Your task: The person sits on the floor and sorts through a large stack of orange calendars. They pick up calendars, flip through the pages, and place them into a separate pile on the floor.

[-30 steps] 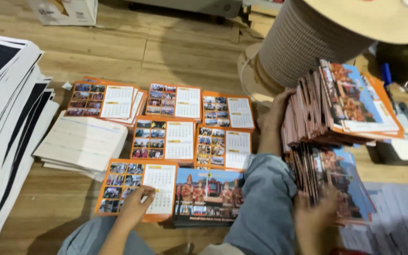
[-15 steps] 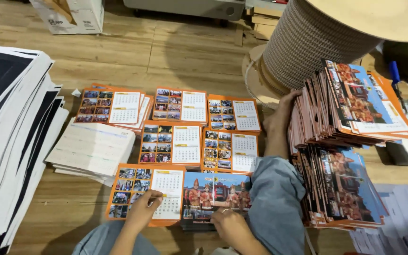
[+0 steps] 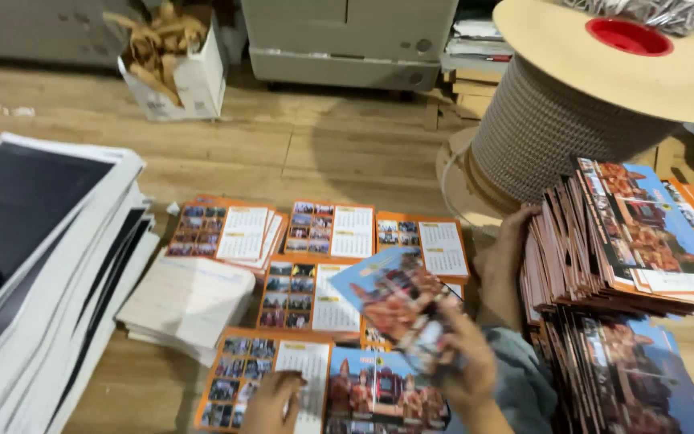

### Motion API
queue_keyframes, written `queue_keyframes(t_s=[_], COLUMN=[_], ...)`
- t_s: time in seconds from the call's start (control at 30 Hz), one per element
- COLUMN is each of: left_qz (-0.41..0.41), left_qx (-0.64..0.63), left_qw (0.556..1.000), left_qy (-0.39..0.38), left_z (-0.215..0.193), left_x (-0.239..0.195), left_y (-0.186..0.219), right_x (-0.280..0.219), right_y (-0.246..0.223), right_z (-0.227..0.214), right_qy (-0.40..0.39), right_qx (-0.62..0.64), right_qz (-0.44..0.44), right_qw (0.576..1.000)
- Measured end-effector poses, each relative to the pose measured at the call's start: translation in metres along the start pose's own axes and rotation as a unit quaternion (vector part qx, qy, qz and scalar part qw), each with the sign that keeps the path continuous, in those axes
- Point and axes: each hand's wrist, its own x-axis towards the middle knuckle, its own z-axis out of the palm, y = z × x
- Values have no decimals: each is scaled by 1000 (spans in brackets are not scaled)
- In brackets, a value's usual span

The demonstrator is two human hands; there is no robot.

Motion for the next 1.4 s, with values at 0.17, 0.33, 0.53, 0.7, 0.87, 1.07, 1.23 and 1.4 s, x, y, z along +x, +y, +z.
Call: queue_keyframes(t_s=[0.17, 0.33, 0.53, 0.7, 0.87, 1.07, 1.23, 1.4], left_qz=[182, 247, 341, 374, 432, 391, 365, 369], left_qx=[139, 198, 294, 315, 375, 280, 253, 203], left_qw=[964, 934, 881, 848, 787, 862, 877, 893], left_qy=[-134, -166, -147, -204, -232, -160, -181, -156], left_z=[21, 57, 75, 79, 70, 64, 59, 39], left_x=[34, 104, 158, 173, 174, 176, 178, 185], left_y=[38, 76, 71, 68, 92, 113, 126, 152], right_x=[-24, -59, -25, -5, 3, -21, -20, -23], right_y=[54, 101, 93, 96, 80, 94, 85, 87], right_z=[-20, -34, -41, -43, -26, -27, -26, -25], right_qy=[-272, -371, -267, -149, -251, -287, -269, -357], right_qx=[-465, -552, -462, -455, -379, -377, -440, -444], right_qz=[-39, 235, 401, 401, 494, 414, 269, 374], right_qw=[841, 709, 744, 781, 742, 777, 813, 732])
